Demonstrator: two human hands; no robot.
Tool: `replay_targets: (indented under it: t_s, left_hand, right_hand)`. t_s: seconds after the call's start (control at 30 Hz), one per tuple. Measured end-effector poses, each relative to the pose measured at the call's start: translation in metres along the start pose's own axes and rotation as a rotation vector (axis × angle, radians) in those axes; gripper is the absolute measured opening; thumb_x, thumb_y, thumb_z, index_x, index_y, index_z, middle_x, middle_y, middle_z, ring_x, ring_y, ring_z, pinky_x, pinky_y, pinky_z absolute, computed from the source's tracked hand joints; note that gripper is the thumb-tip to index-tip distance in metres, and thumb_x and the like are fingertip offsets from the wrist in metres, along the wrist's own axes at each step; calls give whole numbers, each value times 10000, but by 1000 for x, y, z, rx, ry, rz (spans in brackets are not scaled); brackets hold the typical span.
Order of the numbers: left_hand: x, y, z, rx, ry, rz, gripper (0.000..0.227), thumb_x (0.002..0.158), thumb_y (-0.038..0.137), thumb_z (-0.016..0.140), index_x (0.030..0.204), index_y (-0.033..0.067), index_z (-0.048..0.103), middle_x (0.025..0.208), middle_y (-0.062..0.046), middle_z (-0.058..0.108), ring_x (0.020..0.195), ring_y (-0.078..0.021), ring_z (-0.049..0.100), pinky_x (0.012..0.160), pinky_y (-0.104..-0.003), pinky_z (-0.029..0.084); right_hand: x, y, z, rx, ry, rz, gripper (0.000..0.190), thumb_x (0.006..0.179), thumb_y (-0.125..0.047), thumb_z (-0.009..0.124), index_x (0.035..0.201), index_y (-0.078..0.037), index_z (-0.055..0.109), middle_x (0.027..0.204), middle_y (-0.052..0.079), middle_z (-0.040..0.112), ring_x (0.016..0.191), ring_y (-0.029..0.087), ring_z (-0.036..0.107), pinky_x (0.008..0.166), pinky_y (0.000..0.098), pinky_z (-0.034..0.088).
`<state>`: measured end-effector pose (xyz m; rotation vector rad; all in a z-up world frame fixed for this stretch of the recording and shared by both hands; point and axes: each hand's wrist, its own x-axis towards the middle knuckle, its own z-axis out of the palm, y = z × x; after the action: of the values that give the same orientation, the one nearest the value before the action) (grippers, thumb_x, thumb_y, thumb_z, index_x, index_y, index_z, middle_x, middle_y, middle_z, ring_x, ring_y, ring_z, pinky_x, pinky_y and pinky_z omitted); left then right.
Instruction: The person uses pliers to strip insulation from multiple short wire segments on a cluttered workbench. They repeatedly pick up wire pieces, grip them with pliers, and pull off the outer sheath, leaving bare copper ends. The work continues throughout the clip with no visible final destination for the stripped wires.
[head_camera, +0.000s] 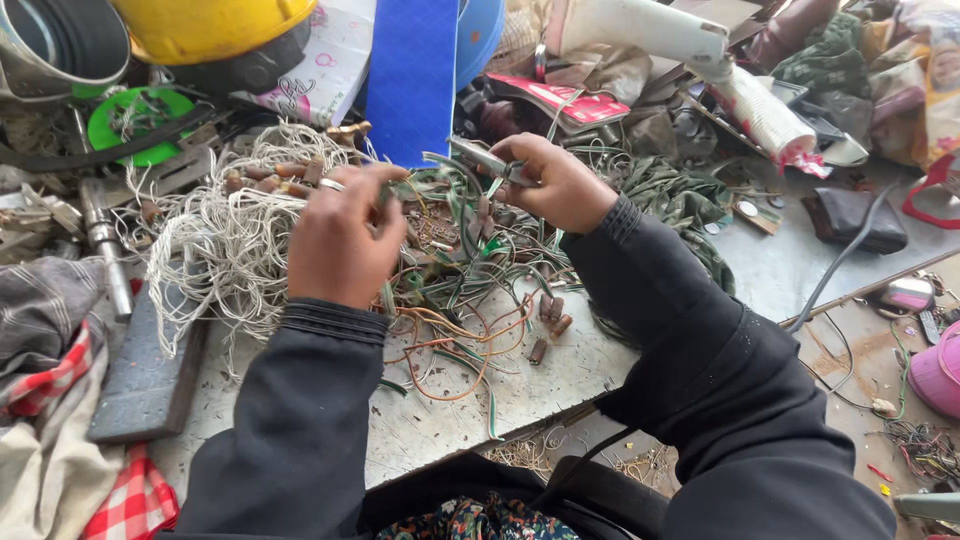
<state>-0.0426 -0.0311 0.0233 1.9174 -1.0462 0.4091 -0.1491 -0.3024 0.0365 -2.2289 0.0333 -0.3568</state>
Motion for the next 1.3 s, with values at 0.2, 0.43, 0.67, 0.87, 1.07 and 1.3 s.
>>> replay_targets:
  t_s: [0.2,0.43,0.67,0.87,1.07,1.3]
  left_hand:
    - [-1,-18,-3,72,145,70,251,903,96,747,1153,123,733,1138,-144,642,1009,-322,635,868,-439,513]
    - [-7,8,0,-4,133,218,242,976,74,780,1212,109,739,1180,-104,669,1159,-319,611,1037,-453,474]
    - [-8,26,2,-66,70,248,203,991,66,768,1190,104,750,1142,-84,705,1140,-285,639,1030,-429,486]
    - [-8,33,1,-187,-12,182,250,964,128,797,1205,105,739,1077,-65,723,998,-222,650,843,-348,542]
    - [-9,41,12,-437,-166,131,432,909,217,790,1283,42,661,1123,-98,707,1008,-210,728,795,-311,606]
    - [-11,33,22,-313,-110,202,405,933,148,786,1270,-24,642,1146,-157,698,982,-232,715,732,-324,611]
  right_hand:
    - [-1,24,7,-374,36,-102,325,836,-23,726,1158,-37,685,1114,95,656,944,229,670,816,340,539]
    - [-17,17,-1,-459,6,-340,374,747,41,693,1115,-19,720,1139,130,661,1087,336,654,936,402,526]
    - [-26,3,-4,-383,-111,-305,300,777,-48,777,1073,-24,734,1022,110,644,983,311,651,845,400,522]
    - [-26,-18,6,-186,189,-366,189,909,-35,799,1082,-11,728,1029,80,652,934,221,694,811,351,572]
    - [-41,-39,34,458,177,-287,147,985,-12,740,1121,23,696,1053,32,643,967,143,739,816,268,590]
    - [-40,-37,50,544,38,-175,258,1030,-87,654,1259,27,684,1188,55,724,1110,118,695,996,262,562]
